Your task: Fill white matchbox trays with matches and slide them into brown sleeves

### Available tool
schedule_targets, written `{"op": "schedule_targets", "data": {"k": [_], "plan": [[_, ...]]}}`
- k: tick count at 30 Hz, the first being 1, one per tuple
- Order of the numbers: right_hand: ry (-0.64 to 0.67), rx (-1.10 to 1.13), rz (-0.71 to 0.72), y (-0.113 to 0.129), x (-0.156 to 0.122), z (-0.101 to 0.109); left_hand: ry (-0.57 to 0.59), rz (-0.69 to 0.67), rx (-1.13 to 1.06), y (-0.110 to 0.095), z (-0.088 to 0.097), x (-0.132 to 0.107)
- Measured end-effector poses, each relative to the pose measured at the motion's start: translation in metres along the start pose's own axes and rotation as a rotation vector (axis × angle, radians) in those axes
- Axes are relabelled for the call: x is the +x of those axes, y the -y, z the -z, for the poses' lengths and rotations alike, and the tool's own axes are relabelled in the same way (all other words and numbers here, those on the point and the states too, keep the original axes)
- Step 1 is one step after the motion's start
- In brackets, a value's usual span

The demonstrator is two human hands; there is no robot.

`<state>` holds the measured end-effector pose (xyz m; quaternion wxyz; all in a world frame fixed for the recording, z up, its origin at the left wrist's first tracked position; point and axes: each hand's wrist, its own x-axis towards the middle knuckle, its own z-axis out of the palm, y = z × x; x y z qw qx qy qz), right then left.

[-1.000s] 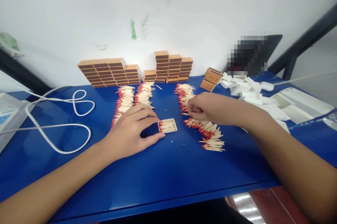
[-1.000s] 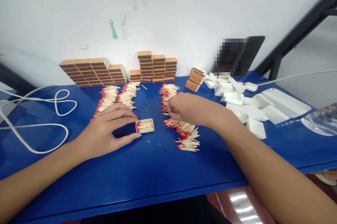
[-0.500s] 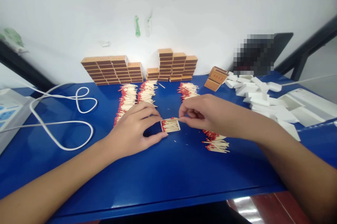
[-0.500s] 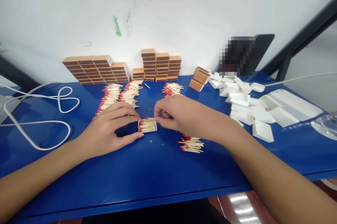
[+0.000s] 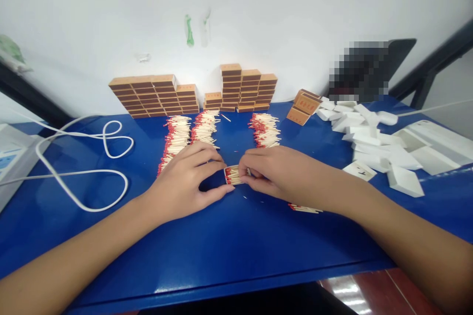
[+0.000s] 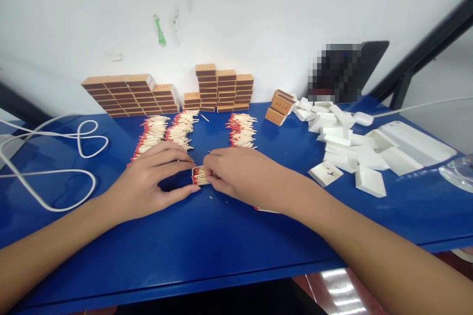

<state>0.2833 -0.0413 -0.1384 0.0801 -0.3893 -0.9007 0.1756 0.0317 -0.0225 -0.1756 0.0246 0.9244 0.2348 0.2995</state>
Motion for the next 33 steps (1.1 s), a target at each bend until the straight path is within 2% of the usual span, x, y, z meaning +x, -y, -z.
{"op": "schedule_targets", "data": {"k": [5,11,20,30,33], "plan": [[-0.012,-0.009,0.014,0.000,0.000,0.000,0.002,-0.001,-0.002,0.001,0.000,-0.001],[-0.134,0.035,0.037,-0.003,0.003,-0.007,0.003,0.001,-0.018,0.000,0.001,0.001],[-0.084,0.004,-0.005,-0.006,0.004,-0.006,0.014,-0.003,-0.006,0.000,0.001,0.000],[-0.148,-0.042,-0.061,-0.008,0.006,-0.010,0.016,0.011,-0.021,0.000,0.001,0.001],[-0.115,-0.024,-0.058,-0.009,0.005,-0.007,0.022,0.014,-0.019,0.000,0.001,0.000]]}}
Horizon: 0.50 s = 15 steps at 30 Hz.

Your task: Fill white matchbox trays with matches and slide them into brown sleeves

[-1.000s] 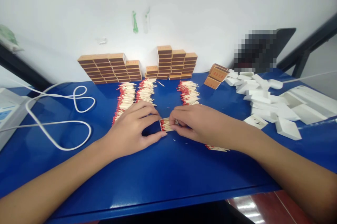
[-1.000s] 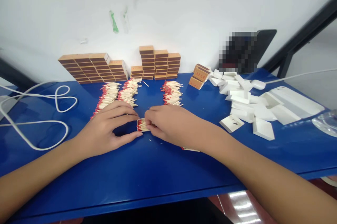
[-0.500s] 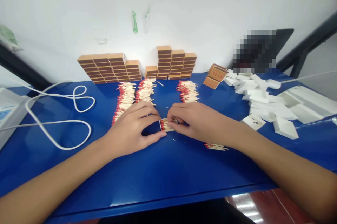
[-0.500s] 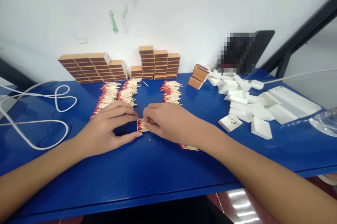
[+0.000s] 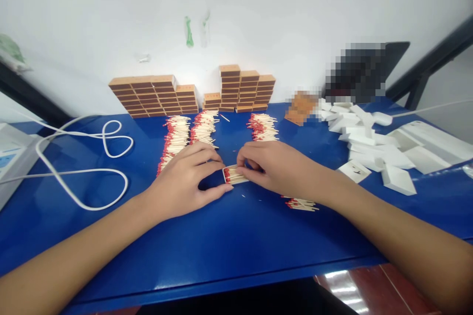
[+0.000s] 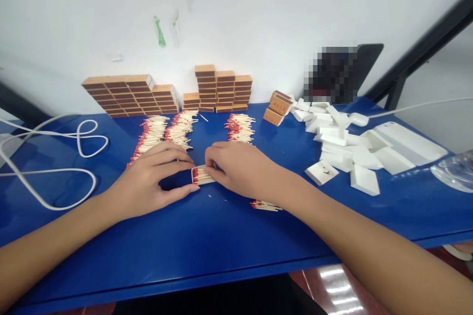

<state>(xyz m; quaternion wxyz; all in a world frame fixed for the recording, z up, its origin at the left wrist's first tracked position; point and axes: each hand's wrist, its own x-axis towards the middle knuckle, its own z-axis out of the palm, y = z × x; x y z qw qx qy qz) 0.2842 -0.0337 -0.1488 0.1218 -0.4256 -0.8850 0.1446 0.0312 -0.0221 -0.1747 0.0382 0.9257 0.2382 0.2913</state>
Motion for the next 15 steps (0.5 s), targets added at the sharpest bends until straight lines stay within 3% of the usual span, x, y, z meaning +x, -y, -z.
{"op": "schedule_targets", "data": {"k": [4,15], "plan": [[0.049,0.041,0.009,-0.0014,-0.0003,0.0023,0.005,-0.008,0.011,0.0005,0.0000,-0.0008],[-0.028,0.104,0.027,0.0060,0.0012,-0.0038,0.002,-0.017,0.010,0.0004,0.0000,0.0002]]}}
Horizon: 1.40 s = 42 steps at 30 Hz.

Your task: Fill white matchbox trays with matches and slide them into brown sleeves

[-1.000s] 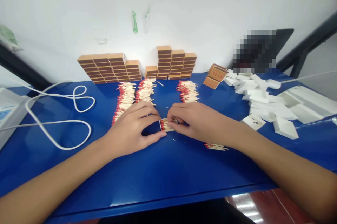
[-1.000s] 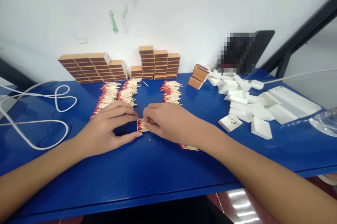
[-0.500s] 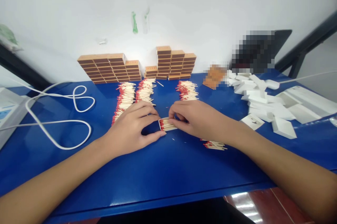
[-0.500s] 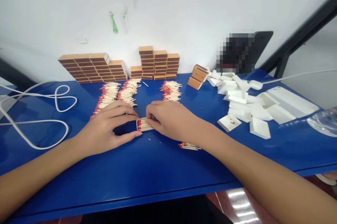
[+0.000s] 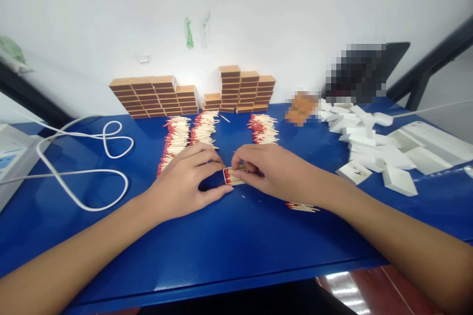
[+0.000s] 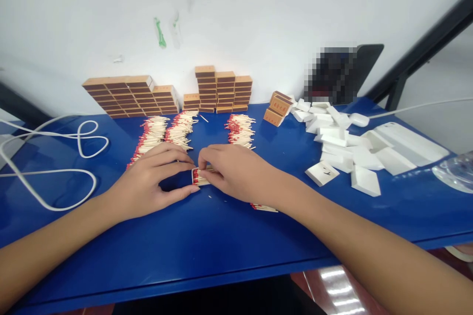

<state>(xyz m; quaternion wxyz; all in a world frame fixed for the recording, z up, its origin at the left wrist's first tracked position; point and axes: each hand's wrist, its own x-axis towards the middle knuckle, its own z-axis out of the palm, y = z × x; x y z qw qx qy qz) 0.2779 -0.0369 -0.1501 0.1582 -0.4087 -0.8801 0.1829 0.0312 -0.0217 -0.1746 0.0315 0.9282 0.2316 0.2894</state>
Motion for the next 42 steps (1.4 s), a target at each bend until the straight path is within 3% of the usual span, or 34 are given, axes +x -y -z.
{"op": "schedule_targets", "data": {"k": [17,24,42], "plan": [[0.048,0.086,0.017,-0.0026,-0.0015,0.0042,0.014,0.029,-0.014,-0.0007,0.0004,0.0007],[0.063,0.096,0.095,-0.0018,-0.0024,0.0027,0.010,0.018,-0.001,0.0008,-0.0009,-0.0014],[0.037,0.145,0.031,0.0016,-0.0024,0.0013,0.015,0.005,-0.002,0.0012,0.0000,-0.0013]]}}
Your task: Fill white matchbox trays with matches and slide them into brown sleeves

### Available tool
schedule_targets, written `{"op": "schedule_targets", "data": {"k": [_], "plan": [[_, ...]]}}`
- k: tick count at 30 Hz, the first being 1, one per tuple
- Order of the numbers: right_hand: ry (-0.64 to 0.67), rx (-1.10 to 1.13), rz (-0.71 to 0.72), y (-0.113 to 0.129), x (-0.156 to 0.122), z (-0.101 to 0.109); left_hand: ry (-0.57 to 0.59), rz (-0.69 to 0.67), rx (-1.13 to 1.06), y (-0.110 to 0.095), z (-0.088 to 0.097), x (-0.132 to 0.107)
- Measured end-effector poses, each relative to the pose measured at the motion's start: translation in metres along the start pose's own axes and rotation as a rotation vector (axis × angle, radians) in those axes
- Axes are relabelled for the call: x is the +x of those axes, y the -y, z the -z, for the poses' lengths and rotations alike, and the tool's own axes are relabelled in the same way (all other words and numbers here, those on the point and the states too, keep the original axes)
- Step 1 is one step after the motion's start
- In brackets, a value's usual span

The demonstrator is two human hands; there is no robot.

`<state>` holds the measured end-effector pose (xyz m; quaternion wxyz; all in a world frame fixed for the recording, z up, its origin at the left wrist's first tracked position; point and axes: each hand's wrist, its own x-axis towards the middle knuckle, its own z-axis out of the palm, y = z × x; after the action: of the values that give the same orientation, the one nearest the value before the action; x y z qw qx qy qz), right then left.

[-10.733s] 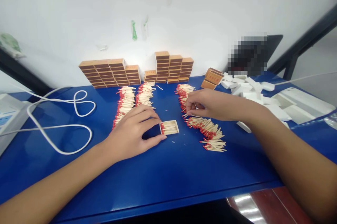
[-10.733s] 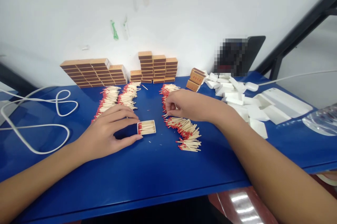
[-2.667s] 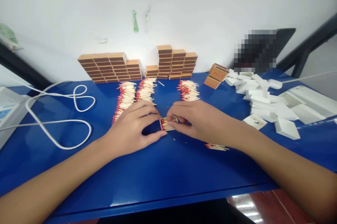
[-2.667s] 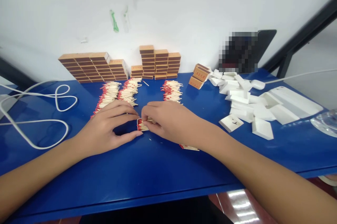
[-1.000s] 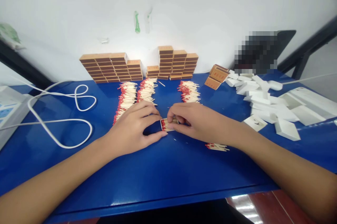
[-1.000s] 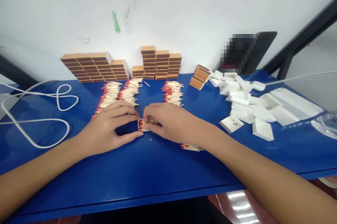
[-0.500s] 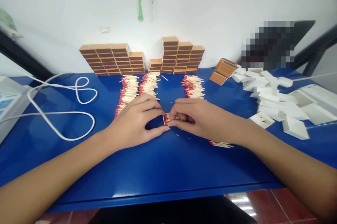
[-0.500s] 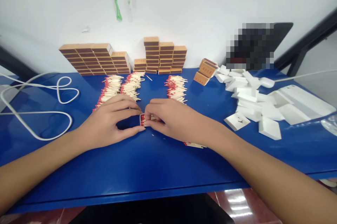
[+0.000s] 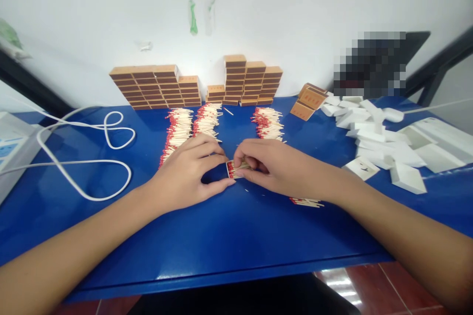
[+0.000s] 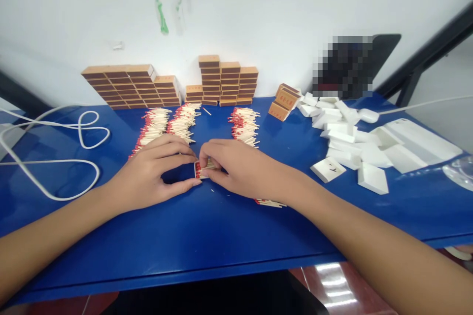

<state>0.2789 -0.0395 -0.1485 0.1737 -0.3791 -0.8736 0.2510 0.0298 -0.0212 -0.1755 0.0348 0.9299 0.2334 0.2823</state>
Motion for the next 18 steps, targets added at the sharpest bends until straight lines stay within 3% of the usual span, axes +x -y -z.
{"op": "schedule_targets", "data": {"k": [3,5,10,12,15,18], "plan": [[-0.026,-0.004,0.008,-0.004,0.002,0.004,-0.001,0.010,-0.005,-0.001,0.000,0.000],[-0.117,-0.032,-0.012,-0.013,0.004,0.013,-0.008,0.017,-0.008,-0.001,0.000,-0.001],[-0.718,-0.349,-0.253,-0.061,0.003,0.062,-0.038,0.020,0.007,0.000,-0.001,-0.004],[-0.872,-0.459,-0.354,-0.082,-0.003,0.082,-0.053,0.013,0.012,0.000,-0.001,-0.005],[-0.948,-0.582,-0.455,-0.105,-0.013,0.099,-0.077,0.012,0.031,0.001,-0.001,-0.005],[-0.960,-0.621,-0.498,-0.111,-0.015,0.098,-0.095,0.011,0.043,0.002,0.000,-0.004]]}}
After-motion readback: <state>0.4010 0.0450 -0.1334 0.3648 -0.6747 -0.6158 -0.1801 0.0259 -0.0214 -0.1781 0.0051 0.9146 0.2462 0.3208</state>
